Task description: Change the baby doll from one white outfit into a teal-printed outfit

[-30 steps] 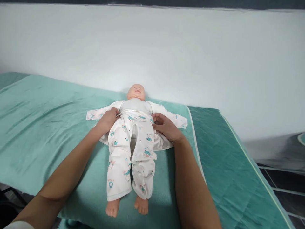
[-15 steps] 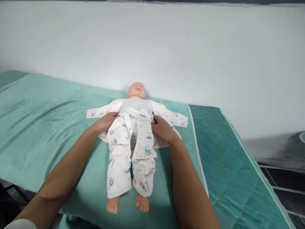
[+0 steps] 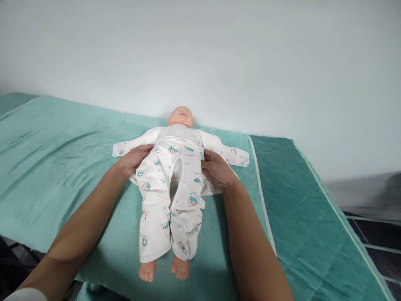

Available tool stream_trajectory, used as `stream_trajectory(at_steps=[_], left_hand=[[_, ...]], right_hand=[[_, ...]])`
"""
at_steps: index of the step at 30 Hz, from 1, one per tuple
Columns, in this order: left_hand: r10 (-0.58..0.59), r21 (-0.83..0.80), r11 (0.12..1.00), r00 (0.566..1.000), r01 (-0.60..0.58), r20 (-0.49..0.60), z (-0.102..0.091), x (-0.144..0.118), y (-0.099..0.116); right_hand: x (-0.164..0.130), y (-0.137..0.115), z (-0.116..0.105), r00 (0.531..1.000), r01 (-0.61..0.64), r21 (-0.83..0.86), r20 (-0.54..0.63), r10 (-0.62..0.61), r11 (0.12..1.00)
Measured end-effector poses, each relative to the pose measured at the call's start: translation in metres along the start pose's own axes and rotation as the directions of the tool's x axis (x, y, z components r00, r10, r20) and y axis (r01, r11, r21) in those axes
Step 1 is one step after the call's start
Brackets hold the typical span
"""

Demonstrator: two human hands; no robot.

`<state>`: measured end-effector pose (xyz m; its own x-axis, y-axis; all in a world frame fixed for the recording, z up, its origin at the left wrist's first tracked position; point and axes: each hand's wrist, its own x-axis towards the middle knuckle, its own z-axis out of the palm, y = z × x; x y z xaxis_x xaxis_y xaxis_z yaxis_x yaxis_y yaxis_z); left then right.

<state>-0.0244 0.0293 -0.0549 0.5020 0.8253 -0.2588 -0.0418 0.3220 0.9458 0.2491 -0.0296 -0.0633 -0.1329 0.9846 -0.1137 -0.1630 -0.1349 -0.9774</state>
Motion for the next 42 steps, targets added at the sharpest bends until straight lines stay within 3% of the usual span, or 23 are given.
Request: stream_trajectory(at_steps=[9,18,22,25,28,30,33,35,38,42], left_hand=[[0.007,-0.026,1.000,1.000,-0.008,-0.028,0.002,-0.001,0.003],[0.030,0.041,0.999,0.999,-0.028,-0.041,-0.004,-0.003,0.004],[0.111,0.133,0.987,0.983,-0.092,-0.143,-0.006,0.003,-0.003],[0.195,0.223,0.961,0.972,-0.162,-0.132,-0.007,0.007,-0.008],[0.359,0.447,0.856,0.922,-0.261,-0.148,-0.008,0.010,-0.011],[0.541,0.615,0.709,0.825,-0.344,-0.163,-0.009,0.013,-0.013],[0.745,0.762,0.469,0.664,-0.447,-0.069,-0.008,0.015,-0.012],[0.787,0.800,0.358,0.617,-0.481,0.019,-0.007,0.016,-0.010],[0.774,0.813,0.322,0.629,-0.485,0.068,-0.006,0.019,-0.004],[0.701,0.804,0.404,0.712,-0.436,0.034,-0.003,0.023,0.003]], right_hand=[[0.009,0.016,-0.010,0.999,0.047,0.030,0.024,-0.048,0.998],[0.007,0.012,-0.017,0.998,0.051,-0.025,0.028,-0.051,0.998],[0.010,0.015,-0.017,0.999,0.049,-0.009,-0.001,-0.049,0.999],[0.013,0.018,-0.014,0.999,0.048,0.030,-0.026,-0.047,0.998],[0.015,0.020,-0.009,0.994,0.059,0.009,-0.091,-0.058,0.998],[0.016,0.021,-0.006,0.982,0.101,-0.063,-0.154,-0.110,0.993],[0.017,0.022,-0.005,0.941,0.204,-0.226,-0.223,-0.254,0.953],[0.019,0.023,-0.006,0.914,0.262,-0.306,-0.224,-0.337,0.915],[0.021,0.021,-0.009,0.889,0.349,-0.400,-0.144,-0.435,0.847],[0.021,0.015,-0.009,0.815,0.499,-0.510,0.001,-0.579,0.701]])
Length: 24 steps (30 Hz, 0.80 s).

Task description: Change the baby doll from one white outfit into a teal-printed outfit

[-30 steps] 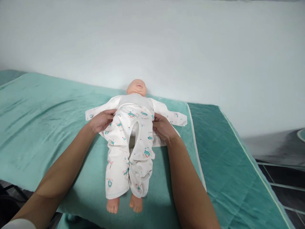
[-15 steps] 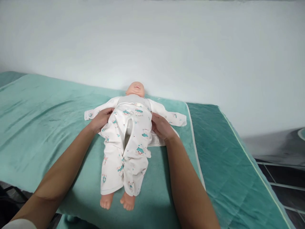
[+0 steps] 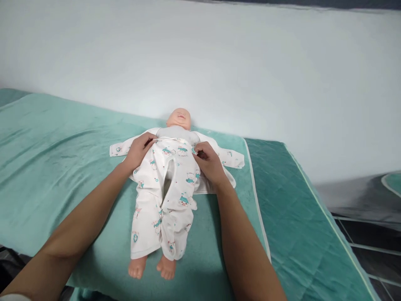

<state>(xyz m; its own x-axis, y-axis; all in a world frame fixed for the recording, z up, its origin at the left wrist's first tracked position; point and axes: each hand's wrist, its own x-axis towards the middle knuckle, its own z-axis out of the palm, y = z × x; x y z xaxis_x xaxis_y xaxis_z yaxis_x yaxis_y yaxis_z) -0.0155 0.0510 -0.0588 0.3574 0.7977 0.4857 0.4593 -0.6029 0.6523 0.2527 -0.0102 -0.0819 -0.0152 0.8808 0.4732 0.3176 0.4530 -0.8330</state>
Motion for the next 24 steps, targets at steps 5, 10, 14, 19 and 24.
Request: stream_trajectory(at_steps=[5,10,14,19,24], left_hand=[[-0.160,-0.001,0.987,0.987,0.160,0.004,0.004,0.010,-0.002],[-0.256,-0.031,0.966,0.966,0.257,0.031,0.009,0.026,-0.014],[-0.276,-0.028,0.960,0.960,0.278,0.057,0.010,0.034,-0.019],[-0.309,-0.008,0.951,0.949,0.310,0.061,0.011,0.035,-0.017],[-0.303,-0.028,0.952,0.951,0.305,0.061,0.012,0.033,-0.016]], right_hand=[[0.007,-0.009,0.002,0.999,-0.002,-0.214,0.049,0.013,0.977],[0.023,-0.010,0.006,0.992,0.030,-0.435,0.120,0.025,0.900],[0.036,-0.004,0.010,0.990,-0.066,-0.463,0.081,0.117,0.884],[0.044,0.005,0.014,0.946,-0.322,-0.376,-0.097,0.308,0.869],[0.038,-0.003,0.014,0.970,-0.242,-0.381,-0.088,0.226,0.892]])
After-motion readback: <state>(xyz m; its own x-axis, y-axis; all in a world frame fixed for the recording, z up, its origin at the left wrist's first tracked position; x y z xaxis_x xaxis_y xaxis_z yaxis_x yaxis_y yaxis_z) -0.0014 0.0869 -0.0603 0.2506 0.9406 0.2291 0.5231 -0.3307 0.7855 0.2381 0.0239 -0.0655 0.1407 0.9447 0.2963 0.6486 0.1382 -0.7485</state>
